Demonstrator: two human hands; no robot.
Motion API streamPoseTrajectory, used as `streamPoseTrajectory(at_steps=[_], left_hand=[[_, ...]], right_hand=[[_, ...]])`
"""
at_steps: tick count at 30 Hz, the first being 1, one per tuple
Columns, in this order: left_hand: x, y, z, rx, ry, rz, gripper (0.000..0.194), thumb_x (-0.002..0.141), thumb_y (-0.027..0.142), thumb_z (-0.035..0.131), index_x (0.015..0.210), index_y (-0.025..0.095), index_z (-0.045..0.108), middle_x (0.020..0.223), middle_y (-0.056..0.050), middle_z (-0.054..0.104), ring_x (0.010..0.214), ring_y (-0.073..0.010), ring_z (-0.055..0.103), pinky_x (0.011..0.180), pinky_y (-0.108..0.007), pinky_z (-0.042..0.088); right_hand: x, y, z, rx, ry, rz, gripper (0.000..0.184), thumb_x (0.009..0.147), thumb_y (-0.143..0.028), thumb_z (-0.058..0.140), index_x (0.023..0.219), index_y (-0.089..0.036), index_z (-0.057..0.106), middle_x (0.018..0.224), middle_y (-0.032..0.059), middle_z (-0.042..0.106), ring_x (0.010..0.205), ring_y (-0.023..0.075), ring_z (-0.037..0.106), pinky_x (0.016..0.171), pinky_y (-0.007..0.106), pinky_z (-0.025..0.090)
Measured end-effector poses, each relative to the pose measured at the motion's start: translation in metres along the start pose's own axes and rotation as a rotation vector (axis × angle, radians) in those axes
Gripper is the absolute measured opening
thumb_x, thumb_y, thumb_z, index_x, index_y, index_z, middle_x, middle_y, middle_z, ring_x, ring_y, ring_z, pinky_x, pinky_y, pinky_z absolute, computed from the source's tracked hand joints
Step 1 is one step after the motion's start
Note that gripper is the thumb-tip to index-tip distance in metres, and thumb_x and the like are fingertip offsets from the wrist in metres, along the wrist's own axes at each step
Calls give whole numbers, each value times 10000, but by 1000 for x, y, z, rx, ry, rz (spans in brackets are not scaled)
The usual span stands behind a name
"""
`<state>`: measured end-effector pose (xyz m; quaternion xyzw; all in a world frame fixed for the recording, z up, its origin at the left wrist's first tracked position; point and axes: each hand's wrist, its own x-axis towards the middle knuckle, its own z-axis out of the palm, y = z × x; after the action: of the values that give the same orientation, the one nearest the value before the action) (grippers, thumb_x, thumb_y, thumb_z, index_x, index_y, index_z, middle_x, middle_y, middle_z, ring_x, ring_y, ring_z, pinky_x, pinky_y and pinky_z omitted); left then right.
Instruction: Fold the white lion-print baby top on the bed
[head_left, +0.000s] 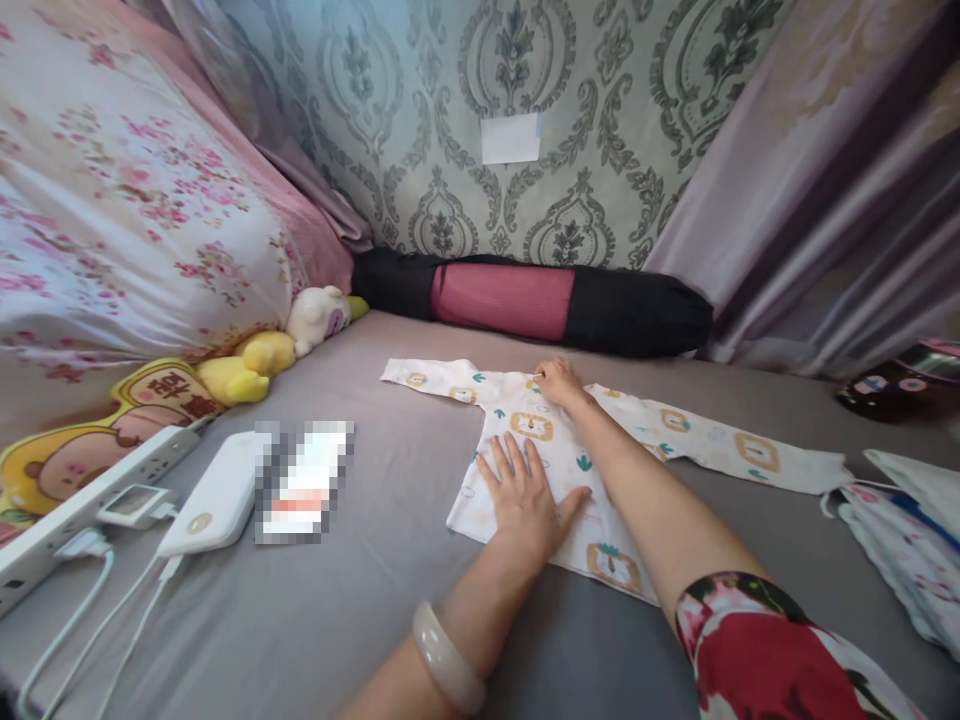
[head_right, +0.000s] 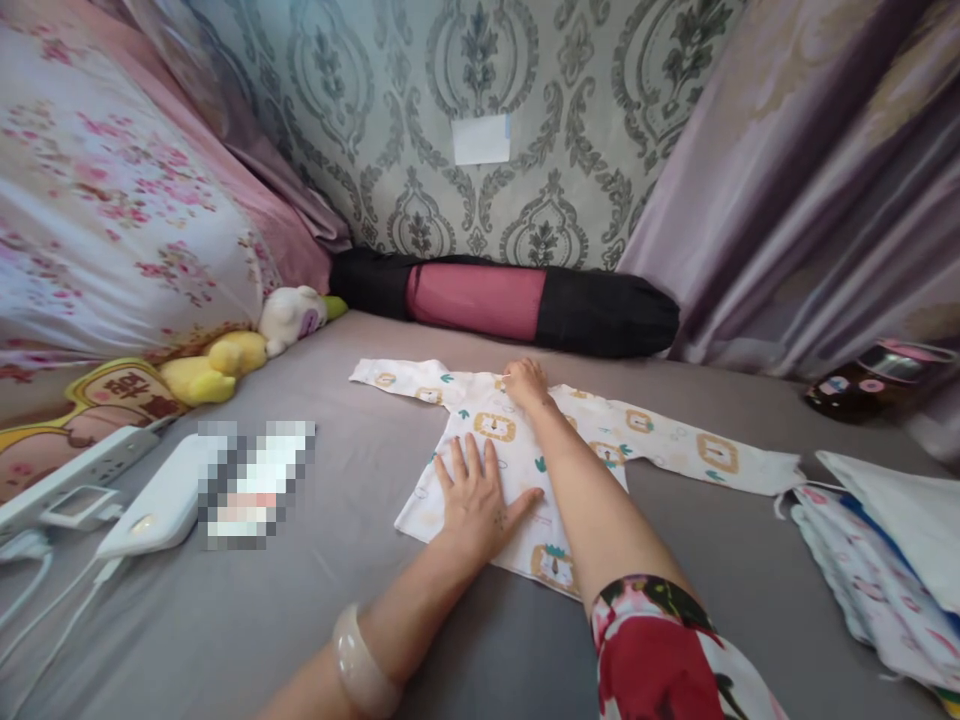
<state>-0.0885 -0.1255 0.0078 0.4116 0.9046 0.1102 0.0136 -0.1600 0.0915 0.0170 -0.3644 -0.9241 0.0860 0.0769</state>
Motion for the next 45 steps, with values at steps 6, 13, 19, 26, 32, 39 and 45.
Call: streamPoseTrajectory(at_steps=[6, 13, 19, 26, 32, 39, 45], left_hand=[[-1, 1, 4, 18, 16, 14, 974, 830, 787, 195, 1495, 84, 308, 1550, -236, 251, 1430, -463, 140, 1094, -701, 116], [-1, -2, 11, 40, 51, 24, 938, 844, 762, 272, 1491, 84, 317, 1542, -243, 266, 1425, -467, 151, 1086, -705, 135], [0, -1, 11, 36, 43, 24, 976, 839, 781, 203, 1490, 63, 308, 1543, -260, 241, 1424, -475, 145, 1088, -707, 112], [0, 0, 5, 14, 16, 102, 892, 891, 704, 249, 1471, 31, 334, 1542, -246, 248, 1455, -386, 140, 1132, -635, 124], [-2, 0, 3, -31, 14, 335, 607, 975, 504, 255, 1451, 160, 407, 1537, -113, 349, 1455, -313, 200, 1153, -589, 172], [-3, 0, 2, 30, -41, 414, 574, 981, 500, 244, 1458, 218, 394, 1544, -91, 341, 1440, -305, 253, 1140, -576, 224], [-3, -1, 2, 68, -51, 429, 591, 982, 505, 232, 1462, 196, 383, 1552, -107, 320, 1440, -314, 248, 1135, -566, 225]], right_hand=[[-12, -3, 15, -49, 211, -25, 318, 965, -240, 370, 1071, -204, 668, 1144, 111, 575, 1113, 247, 479, 928, 346, 344], [-18, -8, 12, -21, 117, 21, 401, 954, -183, 313, 1201, -192, 628, 1203, 114, 596, 1120, 233, 517, 967, 316, 346], [-50, 16, -13, 124, 80, -59, 480, 961, -170, 273, 1413, -100, 418, 1378, 98, 534, 1256, 164, 466, 1045, 233, 308], [-99, 56, -16, -62, 97, 156, 483, 951, -234, 299, 1379, -63, 444, 1413, 170, 480, 1326, 254, 388, 1098, 362, 272], [-107, 56, -3, -58, 3, 198, 612, 984, -423, 193, 1498, -102, 281, 1585, 142, 203, 1455, 282, 151, 1160, 491, 128], [-112, 56, -11, 6, -58, 198, 604, 982, -422, 193, 1509, -137, 264, 1604, 116, 139, 1472, 244, 94, 1175, 458, 73], [-133, 70, -33, 137, -106, 209, 603, 991, -431, 132, 1526, -166, 216, 1608, 75, 142, 1476, 184, 85, 1185, 410, 63]])
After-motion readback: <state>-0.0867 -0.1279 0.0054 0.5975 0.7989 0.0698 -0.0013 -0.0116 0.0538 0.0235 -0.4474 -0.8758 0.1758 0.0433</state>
